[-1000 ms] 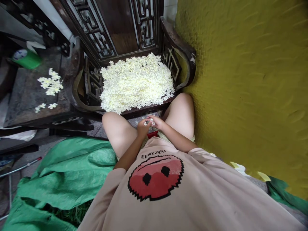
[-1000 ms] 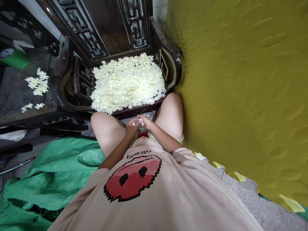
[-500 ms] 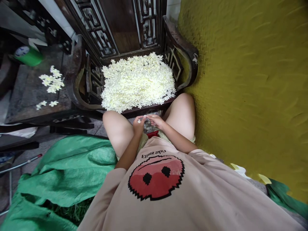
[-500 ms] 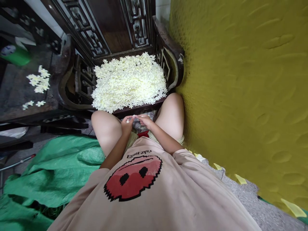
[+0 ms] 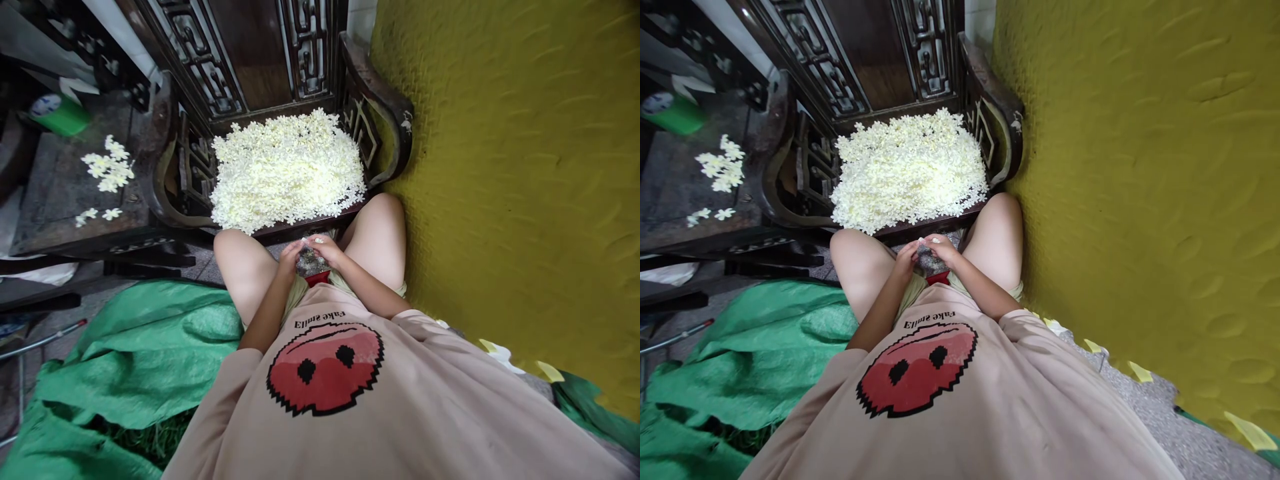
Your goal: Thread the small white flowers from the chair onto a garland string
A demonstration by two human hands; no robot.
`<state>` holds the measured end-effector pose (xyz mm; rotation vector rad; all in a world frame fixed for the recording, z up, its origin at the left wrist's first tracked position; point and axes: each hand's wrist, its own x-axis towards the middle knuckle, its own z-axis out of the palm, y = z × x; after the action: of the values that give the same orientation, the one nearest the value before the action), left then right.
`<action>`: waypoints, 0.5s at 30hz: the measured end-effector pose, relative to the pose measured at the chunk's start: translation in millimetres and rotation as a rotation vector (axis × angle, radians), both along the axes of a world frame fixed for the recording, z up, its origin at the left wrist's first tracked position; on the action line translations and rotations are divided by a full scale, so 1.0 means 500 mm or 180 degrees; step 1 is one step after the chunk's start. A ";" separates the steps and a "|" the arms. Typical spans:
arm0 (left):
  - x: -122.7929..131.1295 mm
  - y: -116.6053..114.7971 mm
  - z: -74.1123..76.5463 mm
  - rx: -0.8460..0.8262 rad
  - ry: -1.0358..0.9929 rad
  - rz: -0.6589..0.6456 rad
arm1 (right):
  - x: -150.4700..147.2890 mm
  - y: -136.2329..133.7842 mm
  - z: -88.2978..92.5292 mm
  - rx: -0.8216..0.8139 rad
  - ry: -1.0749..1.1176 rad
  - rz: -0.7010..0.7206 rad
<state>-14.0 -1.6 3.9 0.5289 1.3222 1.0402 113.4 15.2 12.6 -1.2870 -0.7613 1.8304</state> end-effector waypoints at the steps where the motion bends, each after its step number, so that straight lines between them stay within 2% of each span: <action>1: -0.001 -0.001 0.002 -0.0039 -0.0087 -0.0021 | 0.000 0.000 0.001 0.0064 -0.0039 -0.0008; 9: -0.003 0.001 0.015 -0.0086 -0.0386 0.0028 | -0.001 -0.001 -0.009 0.0096 -0.0052 0.0009; 15: -0.004 0.003 0.005 -0.0005 -0.0139 0.0221 | -0.001 -0.002 -0.011 0.0041 -0.0063 -0.0028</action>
<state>-15.8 0.1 6.5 0.4596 1.3103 1.1019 113.0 14.3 7.0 -1.2999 -0.7755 1.8055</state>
